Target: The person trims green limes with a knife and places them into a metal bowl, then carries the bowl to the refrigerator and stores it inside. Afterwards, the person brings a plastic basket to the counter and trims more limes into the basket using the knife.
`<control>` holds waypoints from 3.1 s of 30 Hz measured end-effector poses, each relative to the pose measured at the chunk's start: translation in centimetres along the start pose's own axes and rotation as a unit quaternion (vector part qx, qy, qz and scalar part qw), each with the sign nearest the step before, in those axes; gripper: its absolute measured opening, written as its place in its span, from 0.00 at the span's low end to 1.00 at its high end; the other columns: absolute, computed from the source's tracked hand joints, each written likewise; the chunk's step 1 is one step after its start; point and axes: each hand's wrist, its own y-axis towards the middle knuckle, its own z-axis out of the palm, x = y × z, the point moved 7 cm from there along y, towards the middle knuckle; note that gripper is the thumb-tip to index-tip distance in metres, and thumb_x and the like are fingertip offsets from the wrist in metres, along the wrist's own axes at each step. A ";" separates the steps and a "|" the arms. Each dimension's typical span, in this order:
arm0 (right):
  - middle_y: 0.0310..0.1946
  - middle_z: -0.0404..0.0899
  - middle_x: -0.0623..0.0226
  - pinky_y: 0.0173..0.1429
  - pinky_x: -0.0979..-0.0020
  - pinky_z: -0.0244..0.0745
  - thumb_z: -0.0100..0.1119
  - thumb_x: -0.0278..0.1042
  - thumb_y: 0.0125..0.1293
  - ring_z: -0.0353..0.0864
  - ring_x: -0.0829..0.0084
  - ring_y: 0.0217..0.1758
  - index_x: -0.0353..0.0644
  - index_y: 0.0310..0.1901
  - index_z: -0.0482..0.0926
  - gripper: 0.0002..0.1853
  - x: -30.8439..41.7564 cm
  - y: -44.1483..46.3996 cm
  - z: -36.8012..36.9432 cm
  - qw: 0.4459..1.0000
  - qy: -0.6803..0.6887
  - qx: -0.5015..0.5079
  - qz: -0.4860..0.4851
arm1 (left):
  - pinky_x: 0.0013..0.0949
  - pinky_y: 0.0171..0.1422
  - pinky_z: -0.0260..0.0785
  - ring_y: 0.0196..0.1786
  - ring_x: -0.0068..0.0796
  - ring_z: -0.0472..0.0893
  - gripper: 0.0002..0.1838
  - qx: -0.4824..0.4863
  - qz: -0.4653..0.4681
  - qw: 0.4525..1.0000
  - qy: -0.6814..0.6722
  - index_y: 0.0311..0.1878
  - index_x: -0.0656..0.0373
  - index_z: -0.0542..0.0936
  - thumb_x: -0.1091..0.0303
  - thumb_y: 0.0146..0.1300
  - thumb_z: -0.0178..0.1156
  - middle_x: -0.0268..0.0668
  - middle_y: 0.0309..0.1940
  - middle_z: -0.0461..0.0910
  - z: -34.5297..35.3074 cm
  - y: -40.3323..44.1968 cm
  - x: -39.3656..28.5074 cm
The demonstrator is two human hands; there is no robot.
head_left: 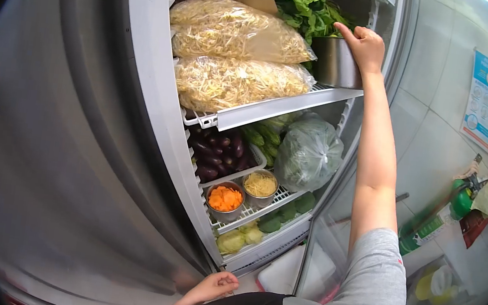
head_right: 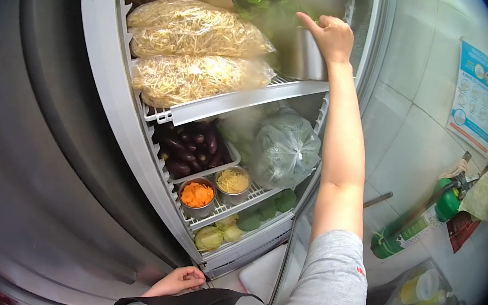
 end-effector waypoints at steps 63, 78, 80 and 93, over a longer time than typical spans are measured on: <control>0.68 0.45 0.58 0.70 0.53 0.34 0.50 0.40 0.62 0.40 0.57 0.72 0.43 0.66 0.51 0.33 32.2 -15.4 -10.3 0.916 0.359 0.013 0.180 | 0.29 0.29 0.72 0.24 0.28 0.77 0.14 -0.365 -0.479 0.798 -0.021 0.37 0.62 0.76 0.60 0.63 0.51 0.38 0.25 0.78 -15.6 -38.9 54.2; 0.29 0.80 0.55 0.42 0.64 0.75 0.56 0.47 0.59 0.81 0.62 0.34 0.34 0.33 0.80 0.19 50.9 -14.7 -27.6 0.148 0.928 0.341 -0.003 | 0.37 0.25 0.75 0.23 0.33 0.79 0.14 -0.630 -0.426 0.607 -0.233 0.27 0.65 0.78 0.61 0.53 0.56 0.41 0.25 0.80 -1.9 -49.2 51.2; 0.32 0.81 0.56 0.43 0.66 0.75 0.56 0.45 0.59 0.81 0.63 0.36 0.34 0.35 0.80 0.18 55.1 -14.8 -27.8 0.135 0.914 0.382 0.037 | 0.37 0.26 0.76 0.23 0.34 0.80 0.14 -0.652 -0.404 0.580 -0.274 0.28 0.66 0.78 0.62 0.53 0.55 0.41 0.25 0.80 -0.8 -52.0 52.7; 0.41 0.77 0.60 0.52 0.70 0.69 0.50 0.35 0.64 0.77 0.69 0.45 0.33 0.52 0.70 0.18 97.4 -17.3 -38.6 -0.175 0.764 0.600 -0.159 | 0.36 0.26 0.72 0.21 0.33 0.78 0.11 -0.643 -0.498 0.374 -0.446 0.25 0.63 0.78 0.64 0.55 0.53 0.43 0.19 0.77 11.4 -75.5 67.8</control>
